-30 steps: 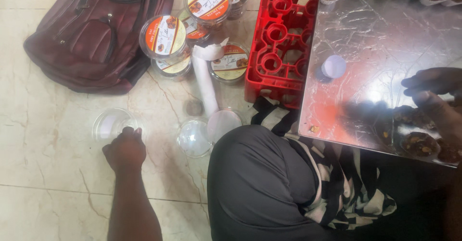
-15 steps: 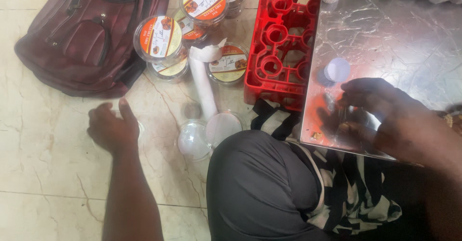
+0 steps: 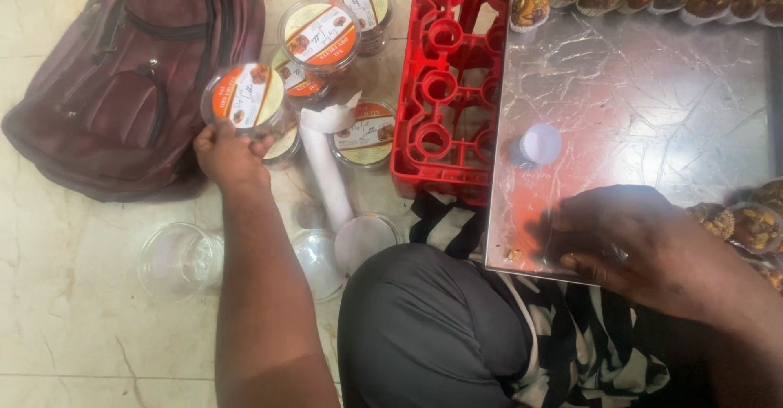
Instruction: The person places round sweets into paper cups and then packs them into a plastic container by hand.
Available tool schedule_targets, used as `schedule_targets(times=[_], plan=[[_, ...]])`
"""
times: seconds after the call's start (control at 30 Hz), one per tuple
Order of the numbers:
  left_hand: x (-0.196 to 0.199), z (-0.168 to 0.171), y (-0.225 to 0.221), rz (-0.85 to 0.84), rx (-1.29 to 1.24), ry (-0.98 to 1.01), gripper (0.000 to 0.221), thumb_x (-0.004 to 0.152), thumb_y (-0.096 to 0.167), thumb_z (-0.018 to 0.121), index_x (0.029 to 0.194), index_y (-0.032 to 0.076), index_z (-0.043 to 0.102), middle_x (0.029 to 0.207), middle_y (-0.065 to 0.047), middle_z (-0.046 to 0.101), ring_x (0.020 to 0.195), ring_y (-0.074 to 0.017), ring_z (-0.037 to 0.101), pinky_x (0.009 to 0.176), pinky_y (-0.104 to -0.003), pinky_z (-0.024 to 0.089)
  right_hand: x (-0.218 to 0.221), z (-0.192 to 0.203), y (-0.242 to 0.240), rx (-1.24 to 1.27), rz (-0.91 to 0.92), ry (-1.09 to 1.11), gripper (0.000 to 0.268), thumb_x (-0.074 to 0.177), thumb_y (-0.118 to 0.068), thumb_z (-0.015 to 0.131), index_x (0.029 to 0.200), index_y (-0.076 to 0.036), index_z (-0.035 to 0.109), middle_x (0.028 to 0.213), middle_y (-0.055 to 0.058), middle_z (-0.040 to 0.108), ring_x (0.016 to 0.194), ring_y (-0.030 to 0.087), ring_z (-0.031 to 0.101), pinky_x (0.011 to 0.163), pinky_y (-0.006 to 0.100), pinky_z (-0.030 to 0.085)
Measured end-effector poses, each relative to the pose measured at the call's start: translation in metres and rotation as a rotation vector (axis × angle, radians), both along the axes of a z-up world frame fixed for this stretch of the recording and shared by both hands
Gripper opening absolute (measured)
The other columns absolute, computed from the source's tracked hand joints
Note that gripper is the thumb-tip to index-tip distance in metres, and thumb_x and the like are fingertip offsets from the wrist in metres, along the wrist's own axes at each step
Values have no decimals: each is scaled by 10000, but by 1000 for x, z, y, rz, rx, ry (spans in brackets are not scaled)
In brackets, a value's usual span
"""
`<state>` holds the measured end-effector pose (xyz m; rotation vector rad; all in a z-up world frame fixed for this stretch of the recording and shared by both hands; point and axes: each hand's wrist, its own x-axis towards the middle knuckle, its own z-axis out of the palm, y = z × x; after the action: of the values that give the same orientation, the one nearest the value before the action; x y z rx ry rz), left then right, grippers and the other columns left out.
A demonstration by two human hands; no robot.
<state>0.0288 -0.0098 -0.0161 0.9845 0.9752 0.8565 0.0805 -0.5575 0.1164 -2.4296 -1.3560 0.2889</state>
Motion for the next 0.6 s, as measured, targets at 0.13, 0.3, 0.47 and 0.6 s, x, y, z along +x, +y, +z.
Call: schedule_targets(times=[0.13, 0.3, 0.47, 0.6], plan=[[-27, 26, -35, -129, 115, -131, 193, 1020, 122, 617, 1191, 46, 569, 978, -93, 661, 650, -88, 551, 507, -286, 528, -1, 9, 2, 73, 1, 39, 590, 765, -339, 787, 1306, -160, 633, 1216, 53, 701, 1102, 246, 680, 908, 387, 582], [-32, 92, -130, -541, -29, -433, 285, 997, 52, 644, 1275, 8, 603, 1032, -95, 675, 780, -118, 626, 640, -273, 553, -15, 26, 9, 247, -208, 371, 557, 838, -226, 716, 1360, -101, 567, 1269, 86, 692, 1169, 236, 676, 961, 432, 562], [-17, 153, -243, -990, -210, -441, 370, 920, 107, 624, 1262, -28, 580, 1076, -85, 715, 927, -120, 703, 848, -272, 605, -41, 30, 11, 899, -167, 802, 726, 948, -169, 675, 1576, -36, 338, 1521, 165, 487, 1382, 290, 494, 1123, 468, 456], [-20, 156, -290, -1181, -316, -497, 374, 994, 137, 648, 1321, -32, 582, 1110, -95, 712, 946, -123, 675, 833, -273, 547, -43, 31, -16, 1060, -213, 902, 781, 908, -87, 699, 1594, -46, 329, 1510, 177, 489, 1395, 294, 476, 1137, 476, 432]])
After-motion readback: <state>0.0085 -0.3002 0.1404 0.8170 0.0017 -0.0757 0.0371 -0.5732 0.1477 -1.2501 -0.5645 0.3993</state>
